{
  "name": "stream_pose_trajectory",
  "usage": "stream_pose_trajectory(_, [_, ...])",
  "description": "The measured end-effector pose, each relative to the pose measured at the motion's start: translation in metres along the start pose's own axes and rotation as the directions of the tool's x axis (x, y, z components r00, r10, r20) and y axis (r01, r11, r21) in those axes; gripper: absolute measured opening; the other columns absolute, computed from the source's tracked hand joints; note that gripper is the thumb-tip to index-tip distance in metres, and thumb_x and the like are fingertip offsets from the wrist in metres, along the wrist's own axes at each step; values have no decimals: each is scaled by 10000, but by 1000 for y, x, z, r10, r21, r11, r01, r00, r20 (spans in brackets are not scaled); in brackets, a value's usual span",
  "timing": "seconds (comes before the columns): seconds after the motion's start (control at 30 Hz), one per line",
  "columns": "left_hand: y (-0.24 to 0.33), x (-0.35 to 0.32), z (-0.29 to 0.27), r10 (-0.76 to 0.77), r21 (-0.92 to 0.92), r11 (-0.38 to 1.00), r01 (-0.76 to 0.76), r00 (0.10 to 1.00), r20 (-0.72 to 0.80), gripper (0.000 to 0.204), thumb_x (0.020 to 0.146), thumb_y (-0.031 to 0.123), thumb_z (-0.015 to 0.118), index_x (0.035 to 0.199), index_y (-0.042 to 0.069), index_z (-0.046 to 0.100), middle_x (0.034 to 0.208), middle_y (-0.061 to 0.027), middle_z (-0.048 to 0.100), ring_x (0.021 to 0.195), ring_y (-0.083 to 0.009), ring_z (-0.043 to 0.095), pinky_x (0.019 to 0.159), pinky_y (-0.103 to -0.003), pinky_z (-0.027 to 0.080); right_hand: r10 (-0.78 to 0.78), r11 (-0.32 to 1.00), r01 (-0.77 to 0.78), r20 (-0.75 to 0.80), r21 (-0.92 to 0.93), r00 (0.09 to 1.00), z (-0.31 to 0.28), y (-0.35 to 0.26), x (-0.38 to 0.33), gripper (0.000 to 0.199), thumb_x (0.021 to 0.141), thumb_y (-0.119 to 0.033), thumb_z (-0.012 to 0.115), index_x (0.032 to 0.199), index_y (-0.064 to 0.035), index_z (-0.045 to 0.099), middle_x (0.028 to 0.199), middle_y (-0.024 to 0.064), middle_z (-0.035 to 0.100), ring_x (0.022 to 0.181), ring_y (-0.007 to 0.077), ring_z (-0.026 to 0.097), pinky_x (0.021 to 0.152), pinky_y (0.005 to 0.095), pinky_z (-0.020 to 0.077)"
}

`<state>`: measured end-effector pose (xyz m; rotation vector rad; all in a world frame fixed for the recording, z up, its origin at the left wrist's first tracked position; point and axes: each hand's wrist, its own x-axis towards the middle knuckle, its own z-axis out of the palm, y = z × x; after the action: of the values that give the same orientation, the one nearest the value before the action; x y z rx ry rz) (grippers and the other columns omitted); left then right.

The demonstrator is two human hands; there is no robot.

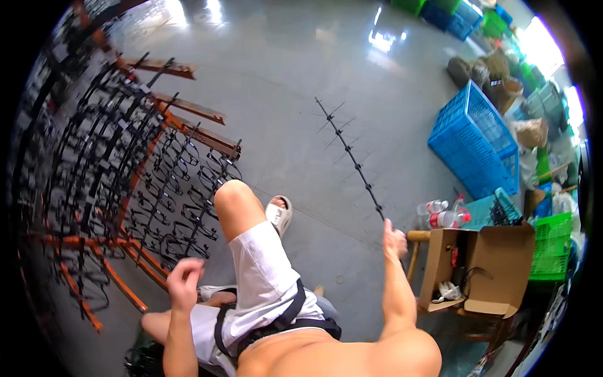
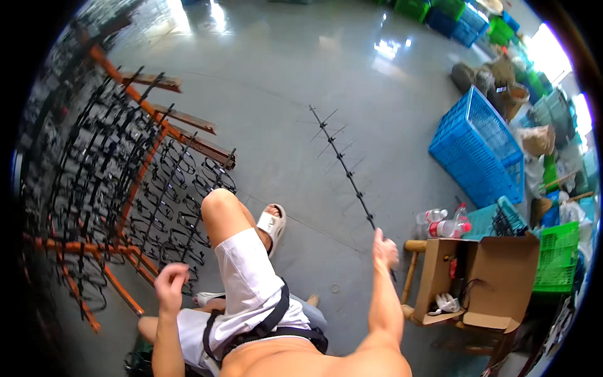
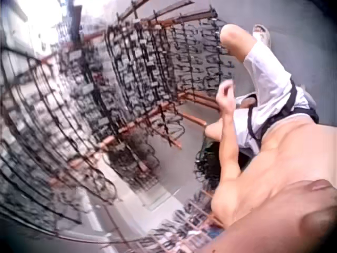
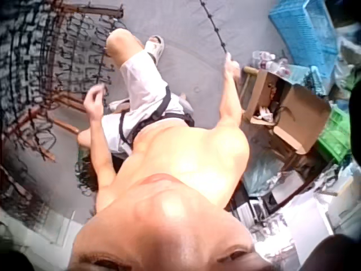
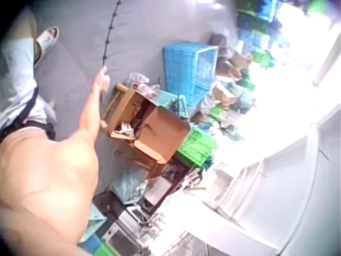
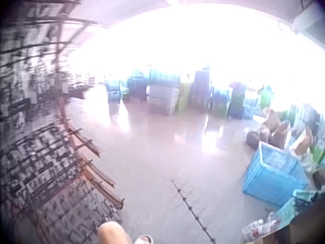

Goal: The person sits and repeatedly picks up black wire pieces from a basket, then threads and twists them onto a metal rack structure. They handle the wires by hand, securing them to the rack in a repetitive assembly process.

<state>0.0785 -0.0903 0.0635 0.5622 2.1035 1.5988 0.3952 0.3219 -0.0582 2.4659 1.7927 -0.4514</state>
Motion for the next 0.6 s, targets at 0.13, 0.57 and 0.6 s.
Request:
stream_pose_trajectory(0.13, [18,70,61,-17,-372,926,63,992,123,203,950,86,445,1027,4,615,898,-60,634,760,-124,576,662,-246,460,-166,980,103,-408,-172,898,-144,91,7,608,846,-626,405,893,-112,727,912,182,680,905,395,635,789,491,480])
stream_pose_trajectory(0.57, [-2,-26,-67,-323,-870,439,224,943,79,271,951,329,510,941,80,618,980,-156,677,848,-220,674,778,-337,544,-904,188,982,-388,22,182,-264,-35,-38,305,727,-153,700,967,-33,554,901,81,517,871,235,481,743,354,408])
stream_pose_trajectory(0.6, [-13,-48,-88,-334,-891,432,141,942,-13,256,947,317,522,940,80,618,980,-153,678,854,-218,673,781,-334,544,-941,70,998,-332,10,69,-247,-72,-51,350,707,-148,724,989,-35,550,910,84,517,875,235,482,761,356,408])
